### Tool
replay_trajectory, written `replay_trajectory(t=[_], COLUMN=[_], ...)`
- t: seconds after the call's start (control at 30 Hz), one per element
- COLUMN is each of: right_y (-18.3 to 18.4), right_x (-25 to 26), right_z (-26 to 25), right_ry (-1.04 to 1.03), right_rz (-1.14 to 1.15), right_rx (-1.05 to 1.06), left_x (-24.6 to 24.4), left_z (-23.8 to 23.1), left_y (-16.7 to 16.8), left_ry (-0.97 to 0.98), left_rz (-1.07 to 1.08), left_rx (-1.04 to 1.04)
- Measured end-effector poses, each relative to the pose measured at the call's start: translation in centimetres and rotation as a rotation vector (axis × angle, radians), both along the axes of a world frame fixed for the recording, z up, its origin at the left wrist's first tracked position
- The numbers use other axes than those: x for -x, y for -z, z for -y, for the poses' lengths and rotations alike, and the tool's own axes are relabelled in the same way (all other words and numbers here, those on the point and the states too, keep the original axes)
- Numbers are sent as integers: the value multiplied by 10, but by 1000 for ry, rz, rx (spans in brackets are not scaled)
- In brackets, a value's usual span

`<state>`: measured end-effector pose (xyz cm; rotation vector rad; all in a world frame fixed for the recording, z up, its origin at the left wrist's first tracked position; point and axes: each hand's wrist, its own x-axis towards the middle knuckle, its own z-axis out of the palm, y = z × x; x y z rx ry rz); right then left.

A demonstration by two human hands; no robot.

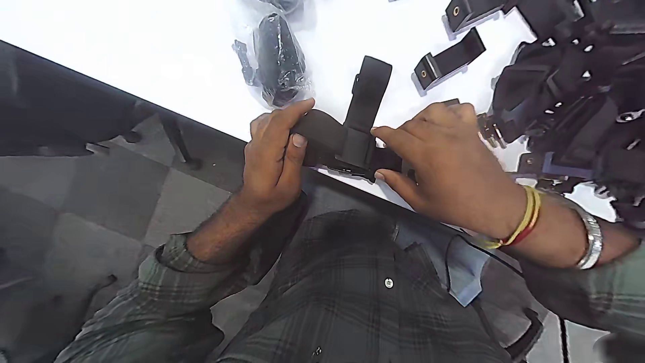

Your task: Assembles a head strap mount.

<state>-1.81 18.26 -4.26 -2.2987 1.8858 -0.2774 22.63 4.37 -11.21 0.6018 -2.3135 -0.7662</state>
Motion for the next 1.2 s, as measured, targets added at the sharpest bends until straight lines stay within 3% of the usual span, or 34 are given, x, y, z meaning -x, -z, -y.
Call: replay_trajectory(t=[0.3,0.5,0.9,1.2], right_y=[1,-4,-1,1], right_x=[1,7,13,6], right_z=[1,1,-2,-6], right_ry=[0,63,-32,-159], right_rz=[-31,83,231,89], right_rx=[27,-47,-37,23], left_x=[-11,-16,-20,-47], left_z=[-6,-13,-19,-15], left_y=[25,41,38,49], left_ry=[-152,-205,-130,-98], left_rz=[-42,-16,11,18], left_rx=[107,225,222,347])
